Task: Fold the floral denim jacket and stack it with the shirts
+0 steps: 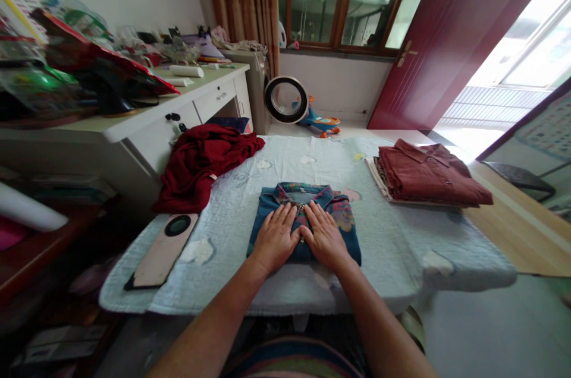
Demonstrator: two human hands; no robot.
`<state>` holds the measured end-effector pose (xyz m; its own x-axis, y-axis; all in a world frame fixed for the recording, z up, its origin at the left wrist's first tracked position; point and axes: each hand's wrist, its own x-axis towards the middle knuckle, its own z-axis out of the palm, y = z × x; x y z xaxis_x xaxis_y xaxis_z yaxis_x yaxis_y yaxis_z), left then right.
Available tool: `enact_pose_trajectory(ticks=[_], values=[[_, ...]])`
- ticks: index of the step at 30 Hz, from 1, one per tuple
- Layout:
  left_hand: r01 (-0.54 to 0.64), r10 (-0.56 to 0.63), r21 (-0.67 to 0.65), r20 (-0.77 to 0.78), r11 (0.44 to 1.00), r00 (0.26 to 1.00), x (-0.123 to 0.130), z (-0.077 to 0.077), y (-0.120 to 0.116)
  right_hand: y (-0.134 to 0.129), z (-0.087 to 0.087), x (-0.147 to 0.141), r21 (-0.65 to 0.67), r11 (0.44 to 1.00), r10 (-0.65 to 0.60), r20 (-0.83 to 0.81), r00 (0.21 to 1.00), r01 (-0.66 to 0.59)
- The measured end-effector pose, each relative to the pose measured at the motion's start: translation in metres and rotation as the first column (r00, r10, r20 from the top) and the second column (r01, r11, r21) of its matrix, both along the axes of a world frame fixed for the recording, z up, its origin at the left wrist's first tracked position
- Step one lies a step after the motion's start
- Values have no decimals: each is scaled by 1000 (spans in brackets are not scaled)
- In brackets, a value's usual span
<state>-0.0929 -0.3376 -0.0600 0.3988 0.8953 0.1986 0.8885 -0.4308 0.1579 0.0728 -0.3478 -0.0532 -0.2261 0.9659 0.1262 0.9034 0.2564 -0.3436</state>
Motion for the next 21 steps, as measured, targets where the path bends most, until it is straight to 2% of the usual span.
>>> enact_pose_trajectory(ticks=[15, 21], values=[[-78, 78, -5, -1, 997, 997, -24, -5, 2, -3, -10, 21, 18, 998, -58, 70, 996, 57], [-134, 135, -48, 12, 990, 991, -39, -9, 4, -4, -12, 25, 42, 996, -78, 73, 994, 75]])
